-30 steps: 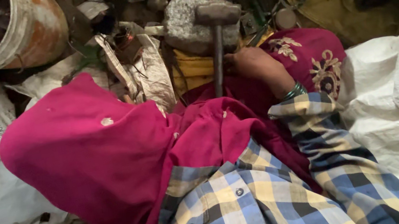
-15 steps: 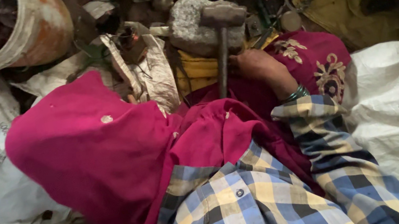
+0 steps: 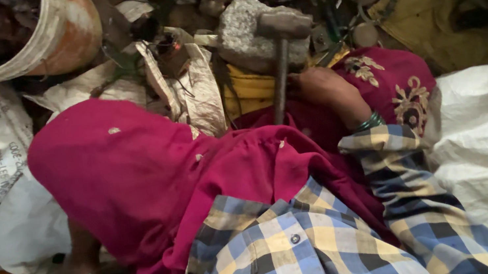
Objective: The person sits cross-legged and uses a hammer and a metal rod to repeatedly strike a small cylindrical electrical component, likely a motor or generator, to dislodge or reshape internal parts. The person frequently rotates the component and inspects the interior between strikes.
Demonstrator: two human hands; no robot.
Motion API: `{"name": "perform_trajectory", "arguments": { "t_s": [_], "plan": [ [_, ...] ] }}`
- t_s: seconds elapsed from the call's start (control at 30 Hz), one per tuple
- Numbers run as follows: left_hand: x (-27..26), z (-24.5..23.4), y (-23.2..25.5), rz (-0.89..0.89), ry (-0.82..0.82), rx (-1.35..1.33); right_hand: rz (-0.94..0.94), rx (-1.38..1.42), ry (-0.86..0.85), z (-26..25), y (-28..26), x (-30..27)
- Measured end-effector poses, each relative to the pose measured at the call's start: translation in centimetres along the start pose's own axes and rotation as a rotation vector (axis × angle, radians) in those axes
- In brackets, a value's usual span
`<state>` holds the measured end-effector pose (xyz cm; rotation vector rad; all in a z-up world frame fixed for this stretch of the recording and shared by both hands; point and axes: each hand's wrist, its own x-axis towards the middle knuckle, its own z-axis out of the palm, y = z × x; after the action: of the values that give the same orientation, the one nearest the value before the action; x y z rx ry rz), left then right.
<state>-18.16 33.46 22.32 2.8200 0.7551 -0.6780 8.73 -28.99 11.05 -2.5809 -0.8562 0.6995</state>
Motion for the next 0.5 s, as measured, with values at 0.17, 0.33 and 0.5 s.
{"name": "perform_trajectory", "arguments": {
  "t_s": [0.17,0.33,0.5],
  "plan": [
    [1.5,0.5,1.5,0.016,-0.042,0.152,0.101,-0.364,-0.026,1.6,0.7,-0.9],
    [0.7,-3.9,4.2,-0.020,0.052,0.535,0.133,-0.481,-0.039,1.3,-3.4,-4.1],
    [-1.9,-8.2,12.8,0.195,0.865,1.107,-0.013,-0.276,0.179,0.3,-10.4,-8.8]
  ]
}}
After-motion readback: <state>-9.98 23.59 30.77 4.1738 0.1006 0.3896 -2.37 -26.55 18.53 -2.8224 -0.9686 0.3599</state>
